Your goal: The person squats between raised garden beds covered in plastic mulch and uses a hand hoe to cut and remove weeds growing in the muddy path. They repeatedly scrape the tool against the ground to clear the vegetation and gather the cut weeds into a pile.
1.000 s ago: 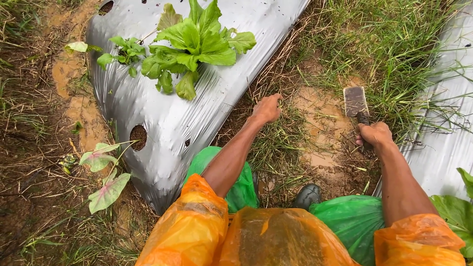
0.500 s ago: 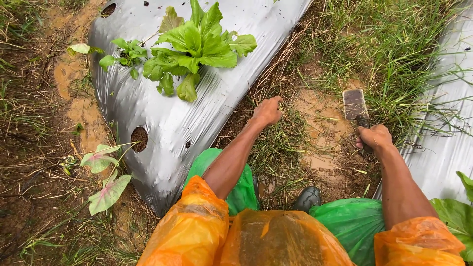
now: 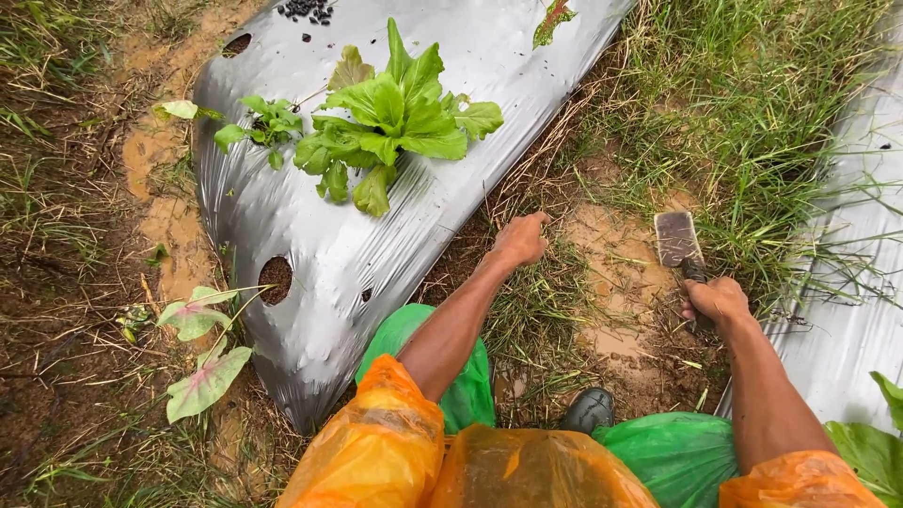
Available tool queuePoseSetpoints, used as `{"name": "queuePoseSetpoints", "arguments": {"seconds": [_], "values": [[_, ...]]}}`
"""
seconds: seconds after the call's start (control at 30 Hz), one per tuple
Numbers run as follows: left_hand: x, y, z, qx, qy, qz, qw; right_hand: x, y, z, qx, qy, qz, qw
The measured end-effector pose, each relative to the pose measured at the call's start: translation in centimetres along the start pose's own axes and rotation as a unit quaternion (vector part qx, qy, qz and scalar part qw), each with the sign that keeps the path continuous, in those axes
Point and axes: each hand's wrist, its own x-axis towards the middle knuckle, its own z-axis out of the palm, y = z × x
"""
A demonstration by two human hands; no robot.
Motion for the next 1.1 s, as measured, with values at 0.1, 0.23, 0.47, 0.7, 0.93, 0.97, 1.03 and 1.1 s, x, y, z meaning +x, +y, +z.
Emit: {"name": "queuePoseSetpoints", "arguments": {"seconds": [0.1,0.23,0.47,0.7,0.93,0.97,1.03,1.1], "values": [[0.3,-0.2,0.2,-0.028,0.007,0.007,1.0,-0.1,0.0,0.1,0.014,-0.001,0.002,1.0],[1.9,-0.9,0.8,-0.06,0.046,0.041,0.996,0.4,0.1,0.1,0.002,-0.005,0.002,1.0],[3.1,-1.7,1.7,-0.117,0.039,0.07,0.99,0.2,0.1,0.2,-0.016,-0.006,0.005,1.0],[0.3,-0.1,-0.1,-0.085,0.013,0.067,0.994,0.3,-0.1,0.3,-0.039,-0.017,0.003,0.999],[-5.7,3.0,-5.9,-0.046,0.058,0.104,0.992,0.0,-0.7,0.5,-0.072,-0.017,-0.012,0.997],[-8.1,3.7,-7.9,-0.05,0.05,0.12,0.99,-0.1,-0.7,0.5,-0.068,-0.025,-0.015,0.997],[-14.2,3.7,-12.3,-0.052,0.044,0.134,0.989,-0.3,-0.7,0.7,-0.065,-0.036,-0.019,0.997],[-21.5,2.4,-16.9,-0.152,-0.042,0.34,0.927,-0.4,-1.0,0.8,-0.113,-0.024,-0.023,0.993]]}}
